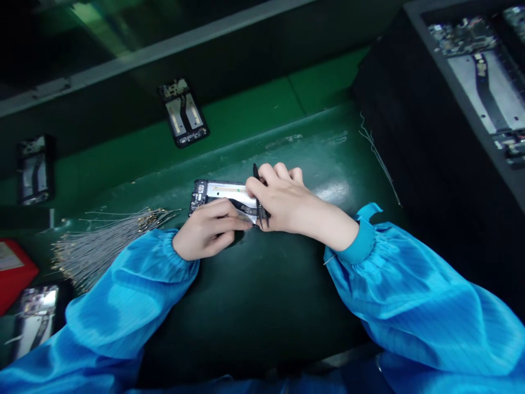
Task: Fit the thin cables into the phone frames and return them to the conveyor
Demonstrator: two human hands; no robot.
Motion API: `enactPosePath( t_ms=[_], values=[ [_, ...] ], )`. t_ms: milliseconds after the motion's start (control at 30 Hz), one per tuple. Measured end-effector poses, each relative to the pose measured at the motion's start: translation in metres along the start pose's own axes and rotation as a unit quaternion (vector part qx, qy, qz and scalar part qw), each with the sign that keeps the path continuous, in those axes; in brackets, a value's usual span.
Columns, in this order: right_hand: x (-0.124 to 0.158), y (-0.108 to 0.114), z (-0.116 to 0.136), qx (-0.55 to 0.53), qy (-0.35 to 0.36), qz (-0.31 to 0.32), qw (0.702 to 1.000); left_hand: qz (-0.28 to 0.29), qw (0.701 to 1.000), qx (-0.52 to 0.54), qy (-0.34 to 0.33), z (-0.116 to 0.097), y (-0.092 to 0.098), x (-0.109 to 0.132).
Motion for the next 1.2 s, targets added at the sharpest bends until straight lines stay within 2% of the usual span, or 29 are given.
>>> enactPosePath(
  t_ms=[133,300,900,1200],
  values=[
    [0.0003,0.0002,0.0009,-0.045,0.03,0.002,0.999,-0.004,0.999,-0.017,0.029,0.0023,-0.0011,0.0],
    [0.0011,0.0006,-0.002,-0.058,0.03,-0.001,0.998,-0.002,0.998,-0.034,0.058,0.0047,-0.0031,0.0],
    [-0.0022,-0.0014,-0.0005,-0.013,0.038,-0.003,0.999,0.006,0.995,-0.073,0.067,0.005,-0.0073,-0.002],
    [-0.0022,-0.0009,0.0052,-0.011,-0.005,-0.004,1.0,0.01,0.997,-0.048,0.064,0.0055,-0.0042,-0.0028]
  ],
)
Point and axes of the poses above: each hand's wrist, its own x-axis away from the middle knuckle, its own y-axis out of the back of the hand, z = x × y, the point moved 6 cm from there along -x, towards the middle knuckle, and after that the axes turned 10 degrees about -x, right-handed, at the moved point
